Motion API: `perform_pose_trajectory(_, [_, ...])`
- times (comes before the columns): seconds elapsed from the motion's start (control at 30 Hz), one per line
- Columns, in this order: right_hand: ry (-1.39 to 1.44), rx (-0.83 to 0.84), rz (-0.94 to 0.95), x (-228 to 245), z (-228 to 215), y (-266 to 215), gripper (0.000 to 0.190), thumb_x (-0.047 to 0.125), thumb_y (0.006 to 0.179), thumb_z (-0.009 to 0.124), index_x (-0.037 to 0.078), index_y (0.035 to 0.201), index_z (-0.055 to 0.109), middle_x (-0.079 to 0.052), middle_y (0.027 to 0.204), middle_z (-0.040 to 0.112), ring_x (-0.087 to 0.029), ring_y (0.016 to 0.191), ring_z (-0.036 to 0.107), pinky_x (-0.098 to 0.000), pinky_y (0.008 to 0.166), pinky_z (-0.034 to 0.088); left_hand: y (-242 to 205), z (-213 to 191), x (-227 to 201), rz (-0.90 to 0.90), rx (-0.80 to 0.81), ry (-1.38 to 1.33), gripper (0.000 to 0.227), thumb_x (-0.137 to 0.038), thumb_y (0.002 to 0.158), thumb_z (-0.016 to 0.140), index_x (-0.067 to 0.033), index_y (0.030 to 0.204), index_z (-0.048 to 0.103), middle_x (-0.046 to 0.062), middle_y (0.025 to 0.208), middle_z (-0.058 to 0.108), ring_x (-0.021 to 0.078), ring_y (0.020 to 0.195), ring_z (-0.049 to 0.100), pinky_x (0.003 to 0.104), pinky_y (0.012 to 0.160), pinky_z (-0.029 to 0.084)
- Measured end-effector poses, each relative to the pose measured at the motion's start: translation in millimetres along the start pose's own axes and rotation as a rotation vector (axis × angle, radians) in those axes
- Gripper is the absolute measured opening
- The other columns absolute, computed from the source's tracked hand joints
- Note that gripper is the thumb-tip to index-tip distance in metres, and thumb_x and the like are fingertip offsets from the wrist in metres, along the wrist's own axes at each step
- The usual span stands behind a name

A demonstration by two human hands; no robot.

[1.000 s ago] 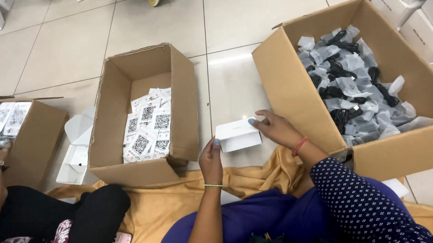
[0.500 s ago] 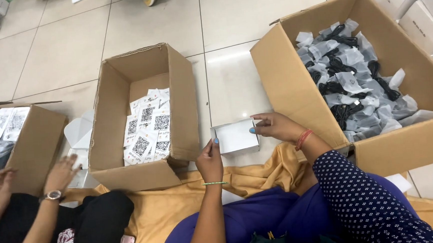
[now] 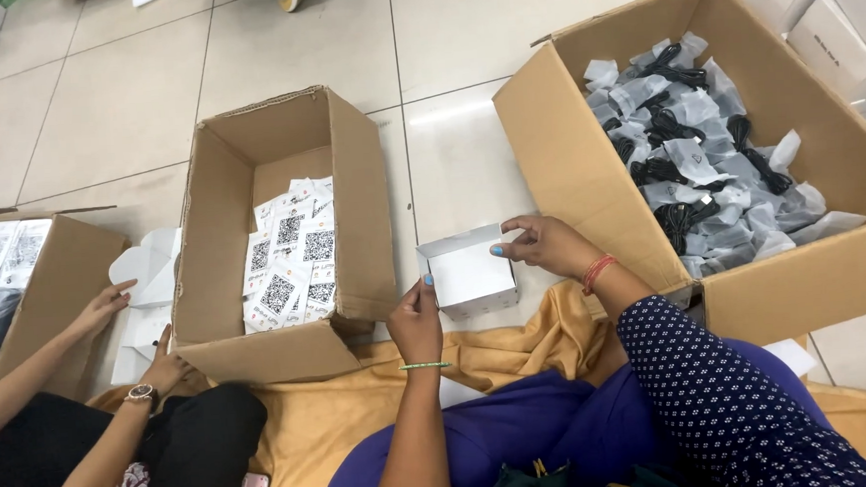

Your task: The person packs electronic chargers and cables into individual boxes and applies product labels.

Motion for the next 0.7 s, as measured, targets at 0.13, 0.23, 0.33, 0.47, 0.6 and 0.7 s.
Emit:
perform_pose_trajectory(0.13, [0.036, 0.018, -0.009, -5.8, -0.4, 3.1, 0.064, 0.039, 0.083, 0.078, 0.006, 0.135, 0.061, -0.012, 0.104, 0.077, -0.017, 0.091, 0.071, -0.0298, 0.082, 0.057, 1.2, 1.1, 6.4, -0.015, 0.001, 0.053, 0.043, -0.039, 0.095, 0.067, -0.0016, 0.113, 0.078, 0.002, 0.058, 0.061, 0.0069, 0.061, 0.055, 0.028, 0.060, 0.049])
perform_pose_trajectory(0.23, [0.036, 0.038, -0.028, -6.4, -0.2, 2.5, 0.064, 0.039, 0.083, 0.078, 0.005, 0.135, 0.061, -0.013, 0.105, 0.078, -0.018, 0.092, 0.071, -0.0300, 0.082, 0.057, 0.3, 1.2, 11.6, -0.048, -0.006, 0.045, 0.044, -0.041, 0.096, 0.067, -0.0001, 0.110, 0.079, 0.004, 0.059, 0.060, 0.0081, 0.061, 0.052, 0.029, 0.060, 0.048])
perform_pose_trajectory(0.33, [0.034, 0.039, -0.024, -2.5, -1.1, 0.8, 0.063, 0.039, 0.083, 0.078, 0.005, 0.135, 0.061, -0.013, 0.105, 0.078, -0.018, 0.091, 0.070, -0.0304, 0.081, 0.057, 0.4, 0.0, 6.2, 0.009, -0.008, 0.018, 0.045, -0.041, 0.097, 0.068, 0.0009, 0.110, 0.078, 0.003, 0.062, 0.065, 0.0051, 0.065, 0.054, 0.027, 0.063, 0.050])
perform_pose_trajectory(0.47, [0.017, 0.038, -0.021, -0.7, -2.2, 0.1, 0.062, 0.038, 0.084, 0.078, 0.006, 0.134, 0.062, -0.013, 0.104, 0.078, -0.018, 0.089, 0.069, -0.0302, 0.080, 0.056, 0.4, -1.6, 0.2, -0.013, 0.020, 0.023, 0.046, -0.041, 0.096, 0.067, 0.0004, 0.113, 0.077, 0.005, 0.063, 0.065, 0.0057, 0.065, 0.054, 0.028, 0.063, 0.050])
perform_pose_trajectory(0.6, [0.035, 0.078, -0.059, -9.0, -3.9, 4.5, 0.061, 0.032, 0.081, 0.080, 0.007, 0.134, 0.061, -0.013, 0.109, 0.078, -0.016, 0.092, 0.069, -0.0285, 0.079, 0.056, 2.6, -2.1, 4.5, -0.019, 0.041, 0.064, 0.042, -0.037, 0.096, 0.067, 0.0005, 0.114, 0.076, 0.008, 0.070, 0.073, 0.0077, 0.068, 0.064, 0.028, 0.066, 0.053])
perform_pose_trajectory(0.7, [-0.022, 0.143, -0.005, 1.1, -3.7, -5.3, 0.065, 0.029, 0.079, 0.081, 0.014, 0.136, 0.054, -0.013, 0.120, 0.071, -0.021, 0.102, 0.068, -0.0323, 0.080, 0.057, 5.9, 2.8, 26.8, 0.081, 0.061, 0.061, 0.038, -0.029, 0.095, 0.068, 0.0045, 0.111, 0.075, 0.011, 0.082, 0.077, 0.0114, 0.076, 0.074, 0.029, 0.072, 0.056])
Point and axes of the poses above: each hand's wrist, its own y-axis towards the middle knuckle, its own z-axis out of the palm, x = y × z, the point moved 2 cm from there along y, towards the middle knuckle
